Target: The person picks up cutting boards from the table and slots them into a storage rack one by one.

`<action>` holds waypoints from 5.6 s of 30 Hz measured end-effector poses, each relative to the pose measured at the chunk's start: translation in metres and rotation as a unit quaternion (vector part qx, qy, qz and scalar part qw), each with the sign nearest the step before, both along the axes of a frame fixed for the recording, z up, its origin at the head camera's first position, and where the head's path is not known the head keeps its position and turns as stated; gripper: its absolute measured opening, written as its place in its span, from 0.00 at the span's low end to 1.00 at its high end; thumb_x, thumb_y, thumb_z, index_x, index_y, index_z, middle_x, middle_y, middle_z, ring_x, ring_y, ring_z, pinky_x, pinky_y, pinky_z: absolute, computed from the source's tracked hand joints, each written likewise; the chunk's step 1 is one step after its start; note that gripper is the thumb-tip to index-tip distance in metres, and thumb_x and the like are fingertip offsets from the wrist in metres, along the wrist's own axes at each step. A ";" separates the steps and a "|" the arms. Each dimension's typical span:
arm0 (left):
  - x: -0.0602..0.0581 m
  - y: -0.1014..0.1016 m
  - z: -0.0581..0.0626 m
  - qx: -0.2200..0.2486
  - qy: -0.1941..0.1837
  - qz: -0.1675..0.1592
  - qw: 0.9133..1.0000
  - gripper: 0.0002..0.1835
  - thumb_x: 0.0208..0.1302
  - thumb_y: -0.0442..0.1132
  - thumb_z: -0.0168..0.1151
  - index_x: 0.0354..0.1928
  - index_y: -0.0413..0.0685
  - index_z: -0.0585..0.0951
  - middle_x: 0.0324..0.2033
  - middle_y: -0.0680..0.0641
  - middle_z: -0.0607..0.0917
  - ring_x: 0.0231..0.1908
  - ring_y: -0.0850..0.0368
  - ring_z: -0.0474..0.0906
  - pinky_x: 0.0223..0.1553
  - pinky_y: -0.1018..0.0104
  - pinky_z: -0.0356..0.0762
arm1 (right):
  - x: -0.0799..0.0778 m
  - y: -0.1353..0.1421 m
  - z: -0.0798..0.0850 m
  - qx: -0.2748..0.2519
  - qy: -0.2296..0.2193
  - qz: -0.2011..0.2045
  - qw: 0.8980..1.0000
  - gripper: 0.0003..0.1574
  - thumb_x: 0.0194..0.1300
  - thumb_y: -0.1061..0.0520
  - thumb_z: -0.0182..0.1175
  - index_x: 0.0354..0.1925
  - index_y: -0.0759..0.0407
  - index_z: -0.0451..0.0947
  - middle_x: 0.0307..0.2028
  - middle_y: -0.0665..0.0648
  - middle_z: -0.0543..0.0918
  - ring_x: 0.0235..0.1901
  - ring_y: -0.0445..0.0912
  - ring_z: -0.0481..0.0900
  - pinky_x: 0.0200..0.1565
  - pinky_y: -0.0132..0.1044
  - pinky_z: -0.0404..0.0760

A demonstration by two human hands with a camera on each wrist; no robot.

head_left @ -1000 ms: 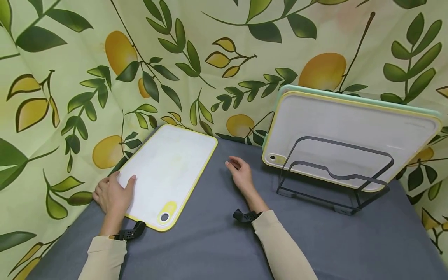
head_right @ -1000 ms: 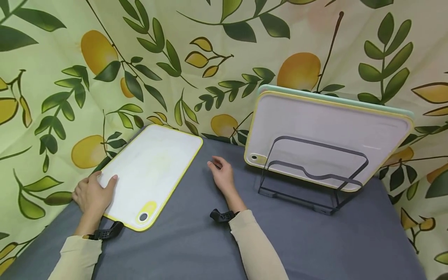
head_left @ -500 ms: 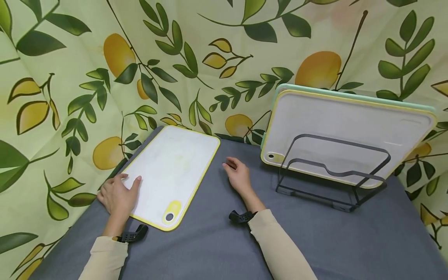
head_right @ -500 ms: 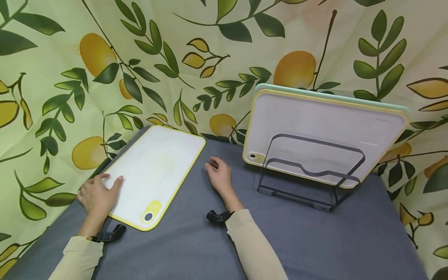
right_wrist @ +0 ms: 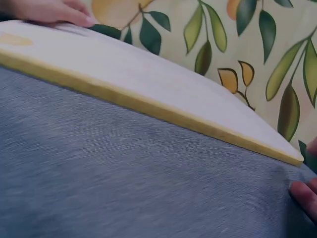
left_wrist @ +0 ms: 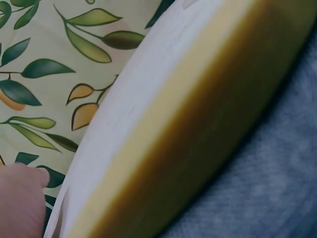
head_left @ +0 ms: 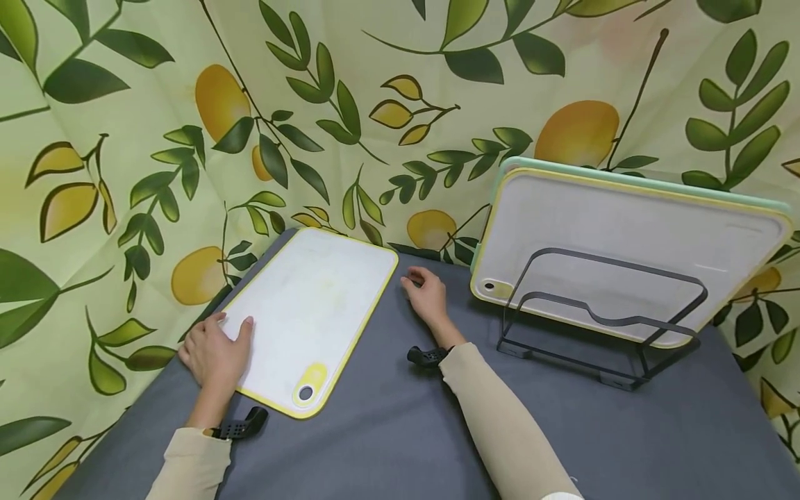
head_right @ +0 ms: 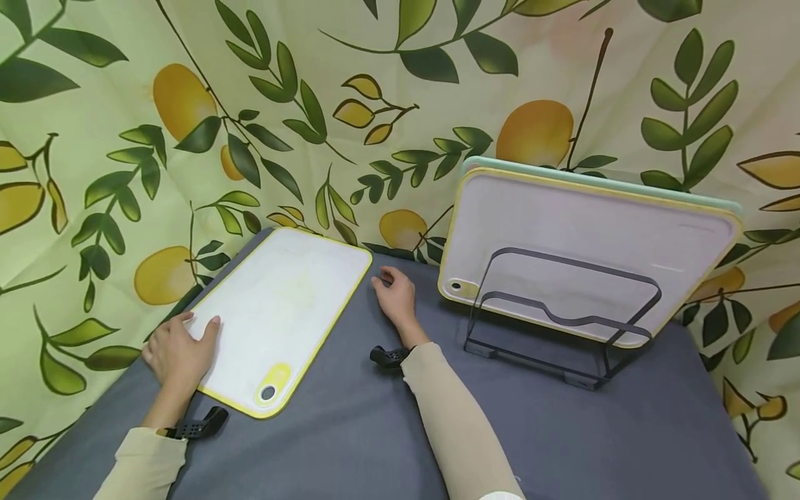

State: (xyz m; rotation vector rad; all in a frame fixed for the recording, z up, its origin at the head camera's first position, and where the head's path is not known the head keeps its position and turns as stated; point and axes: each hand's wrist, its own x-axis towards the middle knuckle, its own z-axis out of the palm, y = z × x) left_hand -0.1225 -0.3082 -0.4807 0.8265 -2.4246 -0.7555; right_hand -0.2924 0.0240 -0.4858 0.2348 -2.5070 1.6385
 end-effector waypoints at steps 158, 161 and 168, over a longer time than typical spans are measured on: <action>-0.028 -0.005 0.031 0.122 -0.072 -0.087 0.986 0.35 0.70 0.48 0.53 0.71 0.32 0.65 0.65 0.24 0.71 0.58 0.24 0.61 0.56 0.37 0.61 | 0.117 0.045 -0.007 0.105 0.025 -0.154 0.982 0.34 0.62 0.50 0.67 0.63 0.62 0.74 0.60 0.67 0.80 0.48 0.61 0.73 0.52 0.53 0.70; -0.041 -0.004 0.034 0.120 -0.075 -0.100 0.985 0.36 0.69 0.49 0.54 0.72 0.33 0.65 0.67 0.25 0.70 0.59 0.25 0.61 0.56 0.37 0.62 | 0.122 0.048 -0.006 0.096 0.033 -0.165 0.981 0.34 0.63 0.52 0.67 0.64 0.63 0.73 0.58 0.67 0.81 0.48 0.61 0.73 0.52 0.53 0.71; -0.060 -0.009 0.036 0.127 -0.085 -0.131 0.980 0.37 0.69 0.50 0.54 0.74 0.38 0.64 0.70 0.30 0.69 0.65 0.27 0.61 0.63 0.37 0.63 | 0.140 0.055 -0.005 0.079 0.038 -0.174 0.981 0.30 0.64 0.54 0.67 0.61 0.64 0.75 0.54 0.67 0.83 0.48 0.59 0.75 0.49 0.50 0.70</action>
